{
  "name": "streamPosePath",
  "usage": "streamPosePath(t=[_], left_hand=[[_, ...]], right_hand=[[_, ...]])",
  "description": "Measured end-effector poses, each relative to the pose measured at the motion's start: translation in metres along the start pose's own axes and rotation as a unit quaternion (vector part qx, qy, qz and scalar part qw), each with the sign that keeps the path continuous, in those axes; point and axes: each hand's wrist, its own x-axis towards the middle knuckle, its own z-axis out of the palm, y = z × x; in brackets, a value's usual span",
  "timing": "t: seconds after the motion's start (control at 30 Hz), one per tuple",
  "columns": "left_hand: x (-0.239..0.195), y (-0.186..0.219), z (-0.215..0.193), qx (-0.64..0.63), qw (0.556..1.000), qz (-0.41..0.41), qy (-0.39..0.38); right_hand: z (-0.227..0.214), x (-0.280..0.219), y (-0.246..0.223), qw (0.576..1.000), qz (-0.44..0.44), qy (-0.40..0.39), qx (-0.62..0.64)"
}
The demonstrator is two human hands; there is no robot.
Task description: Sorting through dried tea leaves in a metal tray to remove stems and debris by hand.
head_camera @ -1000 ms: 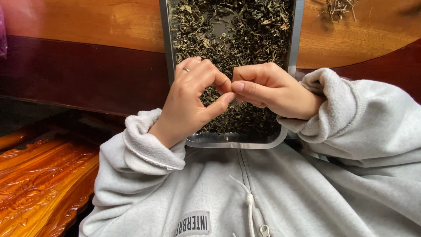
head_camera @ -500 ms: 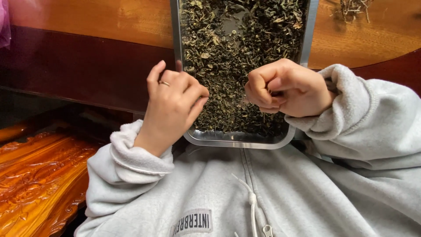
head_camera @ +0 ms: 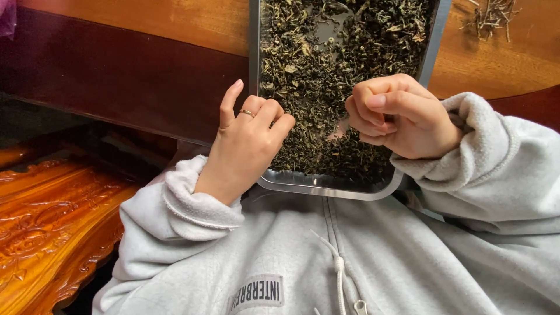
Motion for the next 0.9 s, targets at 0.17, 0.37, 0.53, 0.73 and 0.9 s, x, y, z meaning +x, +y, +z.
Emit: streamPosePath(t=[0.17, 0.37, 0.53, 0.73, 0.9], left_hand=[[-0.002, -0.001, -0.002, 0.021, 1.000, -0.004, -0.003], [-0.002, 0.000, 0.001, 0.018, 1.000, -0.004, -0.007], [0.000, 0.003, 0.005, 0.019, 1.000, -0.009, -0.006], [0.002, 0.002, 0.002, 0.029, 1.000, -0.007, -0.005], [0.007, -0.003, -0.009, -0.119, 0.993, -0.017, 0.007]], right_hand=[[-0.001, 0.000, 0.000, 1.000, 0.005, 0.006, -0.006], [-0.002, 0.001, 0.001, 1.000, 0.000, 0.003, -0.004], [-0.001, 0.001, 0.002, 1.000, 0.002, 0.011, -0.001], [0.002, 0.002, 0.002, 1.000, 0.006, 0.027, -0.007], [0.004, 0.003, 0.002, 0.999, 0.002, 0.023, -0.030]])
